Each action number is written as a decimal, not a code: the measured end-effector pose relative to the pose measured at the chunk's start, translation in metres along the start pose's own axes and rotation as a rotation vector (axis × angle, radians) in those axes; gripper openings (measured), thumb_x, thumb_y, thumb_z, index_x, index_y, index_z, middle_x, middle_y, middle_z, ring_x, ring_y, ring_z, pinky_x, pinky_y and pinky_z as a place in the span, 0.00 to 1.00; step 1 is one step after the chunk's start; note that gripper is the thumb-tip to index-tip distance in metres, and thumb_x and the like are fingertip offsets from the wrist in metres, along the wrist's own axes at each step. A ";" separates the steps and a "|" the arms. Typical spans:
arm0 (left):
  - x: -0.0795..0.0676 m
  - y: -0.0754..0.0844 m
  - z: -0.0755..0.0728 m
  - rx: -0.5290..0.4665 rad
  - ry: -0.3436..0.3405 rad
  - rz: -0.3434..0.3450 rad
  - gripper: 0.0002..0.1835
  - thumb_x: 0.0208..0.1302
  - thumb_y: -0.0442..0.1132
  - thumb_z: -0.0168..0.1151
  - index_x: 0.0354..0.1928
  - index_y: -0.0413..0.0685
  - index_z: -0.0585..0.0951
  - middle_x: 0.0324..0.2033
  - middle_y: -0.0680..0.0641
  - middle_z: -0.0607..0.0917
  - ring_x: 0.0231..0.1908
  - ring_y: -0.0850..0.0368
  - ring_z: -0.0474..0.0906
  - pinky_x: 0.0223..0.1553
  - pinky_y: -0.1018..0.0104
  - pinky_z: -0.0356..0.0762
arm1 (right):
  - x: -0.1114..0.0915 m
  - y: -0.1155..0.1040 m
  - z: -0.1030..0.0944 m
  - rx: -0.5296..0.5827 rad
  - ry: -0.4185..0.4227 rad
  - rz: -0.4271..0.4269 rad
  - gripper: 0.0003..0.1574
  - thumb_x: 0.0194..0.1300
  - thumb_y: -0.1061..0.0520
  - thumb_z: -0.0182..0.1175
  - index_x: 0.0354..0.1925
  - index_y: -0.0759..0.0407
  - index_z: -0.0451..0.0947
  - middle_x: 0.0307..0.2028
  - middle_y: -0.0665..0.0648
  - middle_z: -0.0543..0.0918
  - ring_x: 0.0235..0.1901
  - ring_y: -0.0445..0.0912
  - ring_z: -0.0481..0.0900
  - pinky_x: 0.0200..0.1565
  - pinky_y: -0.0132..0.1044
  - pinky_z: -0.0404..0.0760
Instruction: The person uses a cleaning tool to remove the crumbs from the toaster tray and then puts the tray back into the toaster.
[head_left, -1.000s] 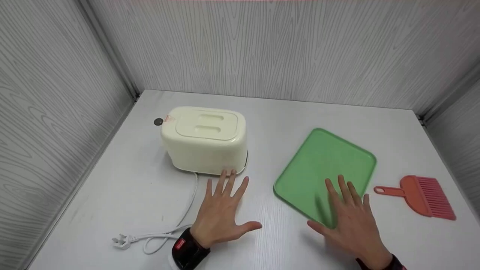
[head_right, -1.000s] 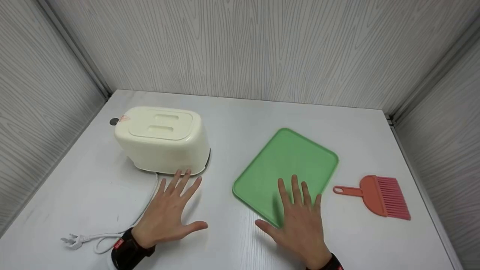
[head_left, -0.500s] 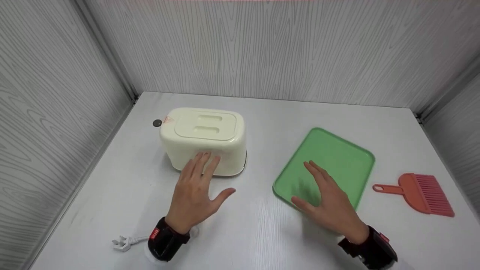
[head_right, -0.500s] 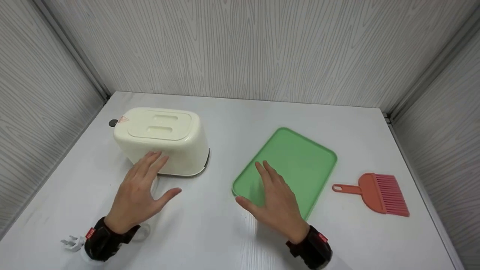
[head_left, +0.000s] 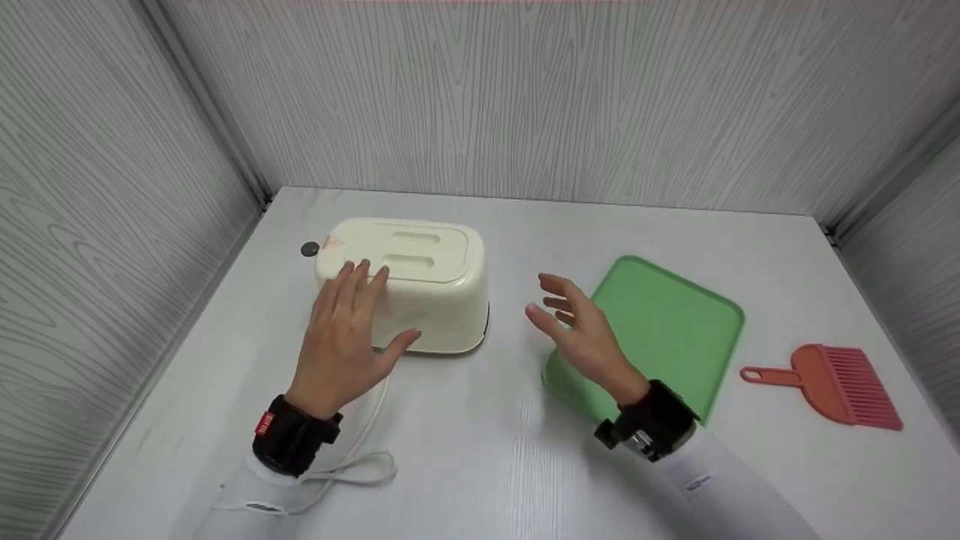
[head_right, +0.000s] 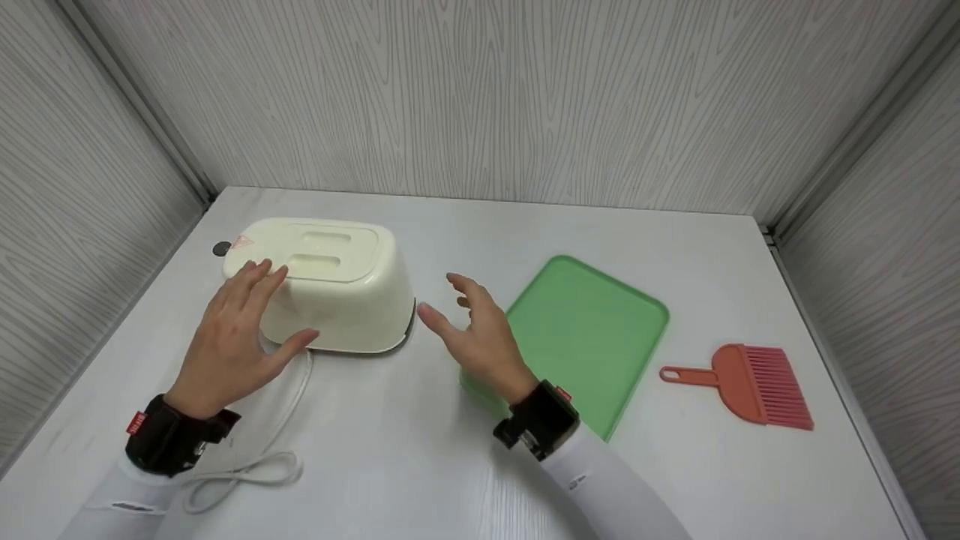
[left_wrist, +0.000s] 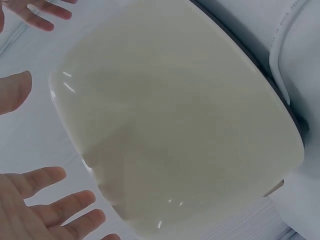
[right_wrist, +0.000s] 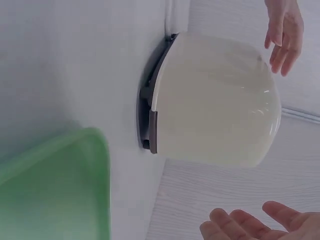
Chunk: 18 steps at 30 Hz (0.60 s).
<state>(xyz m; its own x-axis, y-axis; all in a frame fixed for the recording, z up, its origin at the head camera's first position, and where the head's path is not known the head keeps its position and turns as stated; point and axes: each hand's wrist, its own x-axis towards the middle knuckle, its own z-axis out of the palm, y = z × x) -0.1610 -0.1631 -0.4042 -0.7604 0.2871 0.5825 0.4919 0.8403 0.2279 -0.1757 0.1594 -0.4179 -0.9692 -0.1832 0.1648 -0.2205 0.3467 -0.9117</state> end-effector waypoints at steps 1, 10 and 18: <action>0.002 -0.002 0.000 0.004 -0.013 -0.005 0.45 0.61 0.58 0.73 0.71 0.36 0.71 0.69 0.29 0.71 0.73 0.32 0.62 0.75 0.36 0.58 | 0.007 0.000 0.004 0.030 -0.002 0.016 0.38 0.75 0.46 0.62 0.74 0.59 0.66 0.71 0.62 0.71 0.68 0.58 0.73 0.70 0.56 0.72; 0.021 -0.017 0.006 0.018 -0.103 -0.020 0.45 0.63 0.59 0.71 0.73 0.37 0.69 0.70 0.29 0.70 0.75 0.32 0.59 0.77 0.37 0.52 | 0.056 0.008 0.042 0.237 0.039 0.130 0.35 0.78 0.42 0.56 0.72 0.60 0.68 0.67 0.62 0.75 0.67 0.55 0.73 0.69 0.52 0.72; 0.030 -0.022 0.015 -0.003 -0.092 -0.005 0.43 0.60 0.63 0.72 0.72 0.49 0.74 0.69 0.28 0.71 0.74 0.30 0.59 0.76 0.29 0.47 | 0.088 0.018 0.061 0.393 0.071 0.234 0.40 0.77 0.35 0.53 0.73 0.58 0.67 0.68 0.58 0.74 0.70 0.58 0.69 0.73 0.52 0.68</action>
<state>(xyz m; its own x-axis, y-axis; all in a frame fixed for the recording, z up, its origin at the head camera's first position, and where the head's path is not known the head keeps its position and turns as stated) -0.2013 -0.1660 -0.4034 -0.7987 0.3241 0.5070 0.4890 0.8407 0.2328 -0.2577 0.0931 -0.4430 -0.9961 -0.0736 -0.0495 0.0501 -0.0058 -0.9987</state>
